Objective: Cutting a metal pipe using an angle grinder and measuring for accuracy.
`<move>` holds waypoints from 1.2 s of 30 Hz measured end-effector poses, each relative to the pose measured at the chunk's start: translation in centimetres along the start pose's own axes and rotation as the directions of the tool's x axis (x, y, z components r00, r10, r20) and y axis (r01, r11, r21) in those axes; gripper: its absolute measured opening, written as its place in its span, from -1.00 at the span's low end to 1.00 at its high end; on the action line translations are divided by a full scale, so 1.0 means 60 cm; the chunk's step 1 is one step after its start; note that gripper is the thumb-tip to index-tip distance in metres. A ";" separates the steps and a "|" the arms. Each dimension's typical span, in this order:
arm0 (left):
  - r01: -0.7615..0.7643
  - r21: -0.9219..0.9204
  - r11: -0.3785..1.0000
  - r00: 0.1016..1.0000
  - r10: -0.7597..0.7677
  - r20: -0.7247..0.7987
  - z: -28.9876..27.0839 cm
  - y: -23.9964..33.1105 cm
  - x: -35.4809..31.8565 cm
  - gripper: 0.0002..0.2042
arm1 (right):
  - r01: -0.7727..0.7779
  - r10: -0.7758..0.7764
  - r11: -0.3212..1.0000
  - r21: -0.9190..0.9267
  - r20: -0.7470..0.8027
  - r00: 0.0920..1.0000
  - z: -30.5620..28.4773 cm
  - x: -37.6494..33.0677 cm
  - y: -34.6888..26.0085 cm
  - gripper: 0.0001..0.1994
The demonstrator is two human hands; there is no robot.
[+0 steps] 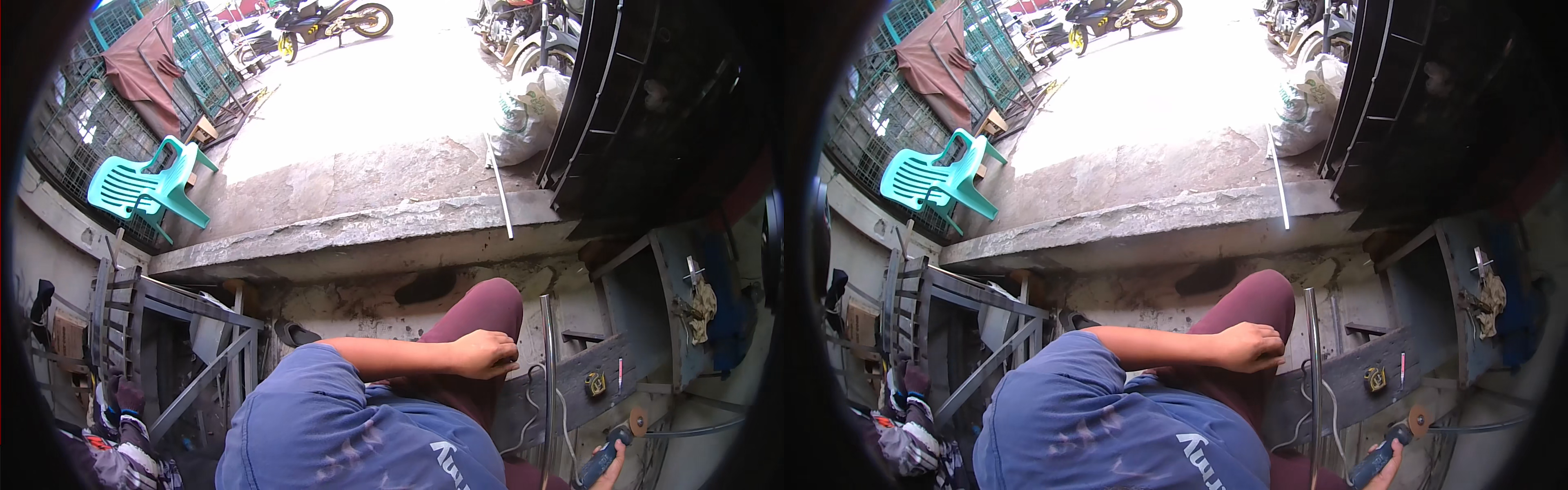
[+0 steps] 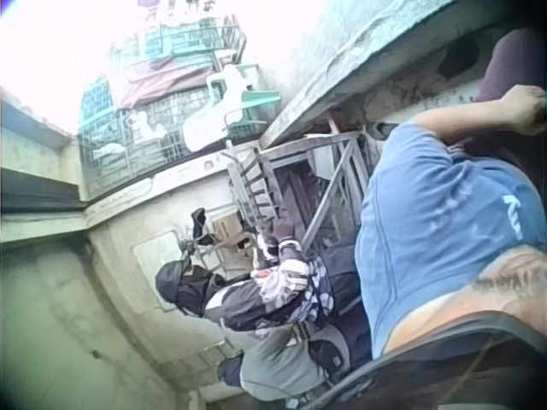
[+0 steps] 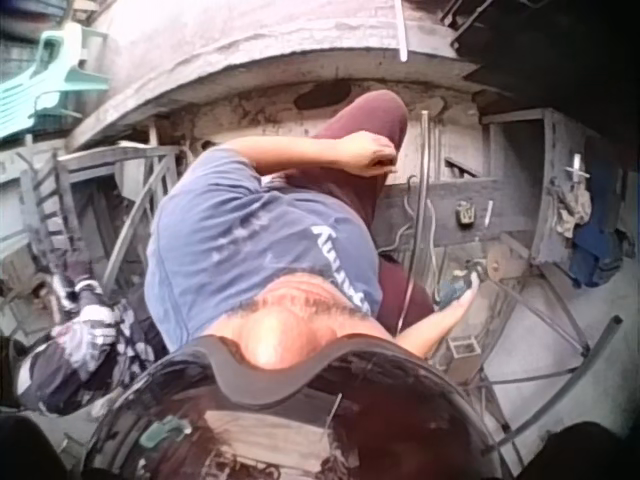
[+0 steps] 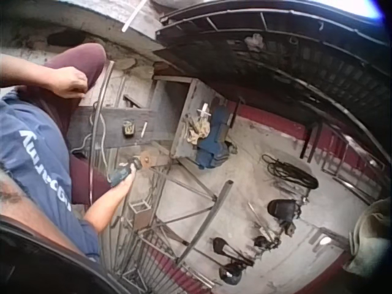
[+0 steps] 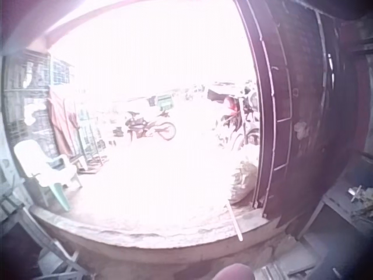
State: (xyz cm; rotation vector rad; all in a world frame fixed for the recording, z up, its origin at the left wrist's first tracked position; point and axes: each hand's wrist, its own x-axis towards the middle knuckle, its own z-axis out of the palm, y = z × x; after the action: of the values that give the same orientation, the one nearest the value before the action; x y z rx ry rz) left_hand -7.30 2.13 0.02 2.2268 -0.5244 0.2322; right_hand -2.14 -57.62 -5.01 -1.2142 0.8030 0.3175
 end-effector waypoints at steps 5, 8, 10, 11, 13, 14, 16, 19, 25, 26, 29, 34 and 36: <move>0.079 0.360 0.930 0.990 -0.032 -0.134 -0.032 -0.040 -0.021 -0.62 | -0.235 0.256 0.966 -0.111 0.248 0.934 -0.078 0.042 -0.001 -0.22; 0.431 0.453 0.781 0.901 -0.397 -0.173 -0.040 -0.052 -0.020 -0.12 | -0.016 0.035 0.975 -0.222 0.083 0.996 -0.038 0.007 -0.012 -0.68; 0.613 0.235 0.754 0.787 -0.609 -0.100 -0.037 -0.060 -0.011 0.00 | 0.150 -0.252 0.795 -0.587 -0.095 0.963 0.019 -0.028 -0.021 -0.61; 0.610 0.218 0.762 0.792 -0.595 -0.136 -0.034 -0.063 -0.008 0.02 | 0.194 -0.314 0.635 -0.748 -0.021 0.949 0.054 -0.034 -0.034 -0.58; 0.622 0.196 0.758 0.783 -0.612 -0.115 -0.027 -0.069 -0.002 0.06 | 0.286 -0.385 0.408 -0.867 0.121 0.915 0.101 -0.055 -0.049 -0.47; 0.617 0.218 0.757 0.786 -0.607 -0.118 -0.027 -0.073 -0.001 0.06 | 0.346 -0.469 0.209 -0.915 0.217 0.856 0.119 -0.060 -0.052 -0.42; 0.603 0.218 0.768 0.798 -0.585 -0.146 -0.025 -0.082 -0.002 0.03 | 0.390 -0.397 0.142 -0.910 0.309 0.865 0.147 -0.050 -0.057 -0.45; 0.507 0.253 0.824 0.860 -0.467 -0.206 -0.021 -0.095 -0.007 -0.05 | 0.384 -0.247 0.114 -0.916 0.348 0.904 0.172 -0.003 -0.037 -0.45; 0.574 0.234 0.785 0.817 -0.532 -0.221 -0.017 -0.094 -0.010 -0.12 | 0.370 -0.217 0.104 -0.923 0.342 0.914 0.229 0.073 0.039 -0.30; 0.568 0.226 0.791 0.822 -0.527 -0.217 -0.018 -0.095 -0.008 -0.13 | 0.390 -0.223 0.141 -0.910 0.355 0.908 0.239 0.079 0.050 -0.31; 0.586 0.202 0.785 0.809 -0.549 -0.209 -0.017 -0.099 -0.004 -0.14 | 0.475 -0.335 0.096 -0.875 0.421 0.843 0.266 0.093 0.085 -0.31; 0.557 0.193 0.807 0.827 -0.521 -0.210 -0.014 -0.103 -0.005 -0.14 | 0.426 -0.247 0.024 -0.904 0.408 0.879 0.276 0.106 0.135 -0.27; 0.539 0.178 0.823 0.836 -0.497 -0.232 -0.012 -0.104 -0.003 -0.15 | 0.397 -0.240 -0.033 -0.917 0.393 0.888 0.274 0.103 0.142 -0.31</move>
State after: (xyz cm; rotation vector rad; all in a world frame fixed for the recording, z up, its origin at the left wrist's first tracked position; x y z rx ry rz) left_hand -4.69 6.34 -3.86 2.4557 0.2353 0.2068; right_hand 3.09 -40.79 -13.31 -2.6994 -0.0412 0.5967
